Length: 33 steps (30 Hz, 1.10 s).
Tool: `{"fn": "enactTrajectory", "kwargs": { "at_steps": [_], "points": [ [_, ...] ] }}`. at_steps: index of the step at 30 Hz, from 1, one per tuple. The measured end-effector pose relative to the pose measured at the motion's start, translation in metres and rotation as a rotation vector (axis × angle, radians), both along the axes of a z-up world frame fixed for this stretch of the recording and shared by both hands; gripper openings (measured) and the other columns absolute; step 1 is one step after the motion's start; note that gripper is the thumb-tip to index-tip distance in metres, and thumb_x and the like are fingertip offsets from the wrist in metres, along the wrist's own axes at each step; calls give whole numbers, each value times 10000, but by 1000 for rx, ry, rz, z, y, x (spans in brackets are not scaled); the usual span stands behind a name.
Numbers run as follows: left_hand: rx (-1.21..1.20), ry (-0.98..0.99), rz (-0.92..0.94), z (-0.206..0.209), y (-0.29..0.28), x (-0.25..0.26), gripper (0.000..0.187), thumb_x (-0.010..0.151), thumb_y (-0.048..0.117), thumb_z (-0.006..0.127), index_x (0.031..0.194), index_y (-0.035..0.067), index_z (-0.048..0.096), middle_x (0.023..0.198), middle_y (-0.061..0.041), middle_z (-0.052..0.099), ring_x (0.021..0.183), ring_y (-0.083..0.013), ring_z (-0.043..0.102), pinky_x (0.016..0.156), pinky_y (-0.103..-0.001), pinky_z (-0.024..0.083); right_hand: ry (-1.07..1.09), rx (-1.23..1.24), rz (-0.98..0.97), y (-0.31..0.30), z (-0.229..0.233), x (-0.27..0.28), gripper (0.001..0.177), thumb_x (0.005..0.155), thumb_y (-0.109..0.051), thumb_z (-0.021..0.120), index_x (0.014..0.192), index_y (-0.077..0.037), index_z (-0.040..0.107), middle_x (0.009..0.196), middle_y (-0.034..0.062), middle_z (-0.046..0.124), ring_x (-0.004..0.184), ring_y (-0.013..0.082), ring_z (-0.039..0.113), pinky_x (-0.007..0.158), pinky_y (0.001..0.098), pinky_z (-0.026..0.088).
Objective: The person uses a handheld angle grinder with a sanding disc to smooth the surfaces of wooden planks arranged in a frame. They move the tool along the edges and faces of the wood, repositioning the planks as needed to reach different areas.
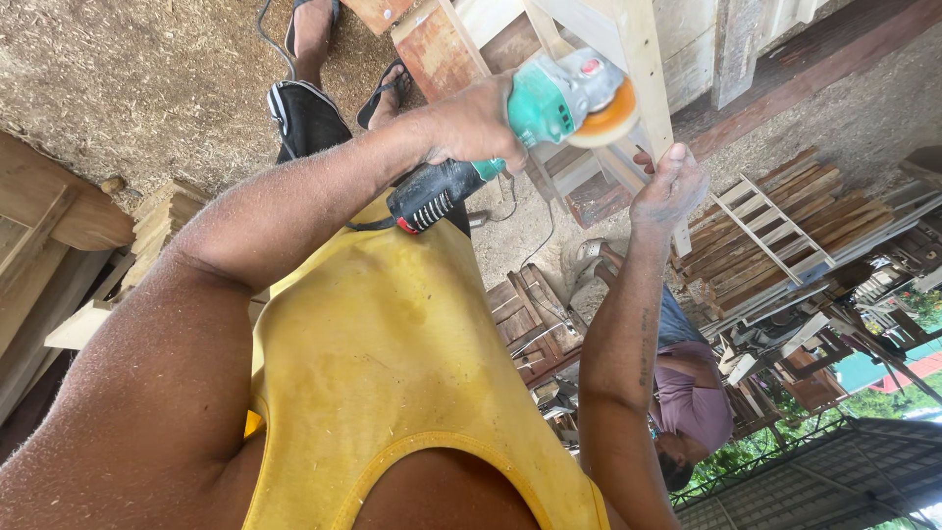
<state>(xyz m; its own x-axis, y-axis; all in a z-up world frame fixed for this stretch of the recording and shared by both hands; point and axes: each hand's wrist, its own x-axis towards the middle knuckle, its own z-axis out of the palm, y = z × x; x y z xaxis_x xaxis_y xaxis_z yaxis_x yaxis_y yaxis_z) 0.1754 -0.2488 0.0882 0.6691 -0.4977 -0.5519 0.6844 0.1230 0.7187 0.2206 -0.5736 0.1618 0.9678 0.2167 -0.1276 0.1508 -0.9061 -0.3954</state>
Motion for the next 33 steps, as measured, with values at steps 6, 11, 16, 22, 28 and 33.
{"fn": "enactTrajectory", "kwargs": {
  "at_steps": [6, 11, 16, 22, 28, 33],
  "points": [
    [22, 104, -59, -8, 6, 9, 836, 602, 70, 862, 1333, -32, 469, 1176, -187, 690, 1136, -278, 686, 1061, -377, 525, 13, -27, -76, -7, -7, -2, 757, 1102, -547, 294, 845, 24, 720, 645, 101, 672, 589, 186, 651, 548, 333, 496],
    [21, 208, 23, -31, 11, 0, 754, 606, 53, 832, 1296, -34, 538, 1177, -174, 691, 1141, -281, 697, 1035, -396, 568, 3, 18, -8, -3, -1, -3, 751, 1134, -526, 315, 872, 36, 739, 695, 121, 682, 641, 208, 658, 587, 352, 482],
    [56, 213, 21, -42, 17, -13, 773, 638, 59, 861, 1317, -49, 507, 1207, -187, 671, 1199, -289, 644, 1091, -397, 493, 11, 2, -33, -1, 1, 0, 720, 1126, -501, 337, 848, 33, 732, 655, 115, 657, 601, 204, 638, 560, 355, 470],
    [65, 176, 15, -35, 10, -5, 821, 621, 65, 861, 1336, -42, 472, 1194, -186, 656, 1172, -297, 650, 1068, -402, 511, 0, 0, -41, -2, -4, -1, 736, 1120, -530, 336, 861, 34, 731, 656, 99, 686, 587, 184, 656, 545, 339, 493],
    [0, 73, -5, -5, 8, -1, 821, 604, 74, 850, 1349, -2, 514, 1195, -163, 702, 1165, -287, 681, 1071, -378, 514, -7, -27, -19, -6, -5, -2, 757, 1113, -548, 317, 842, 20, 739, 634, 103, 673, 563, 193, 637, 539, 350, 472],
    [20, 0, -48, 7, 4, -3, 868, 611, 85, 871, 1378, 13, 471, 1181, -161, 689, 1164, -277, 673, 1056, -388, 518, -10, -23, 1, -3, -4, 1, 772, 1121, -550, 305, 861, 40, 728, 678, 112, 691, 603, 200, 652, 561, 354, 460]
  ]
}}
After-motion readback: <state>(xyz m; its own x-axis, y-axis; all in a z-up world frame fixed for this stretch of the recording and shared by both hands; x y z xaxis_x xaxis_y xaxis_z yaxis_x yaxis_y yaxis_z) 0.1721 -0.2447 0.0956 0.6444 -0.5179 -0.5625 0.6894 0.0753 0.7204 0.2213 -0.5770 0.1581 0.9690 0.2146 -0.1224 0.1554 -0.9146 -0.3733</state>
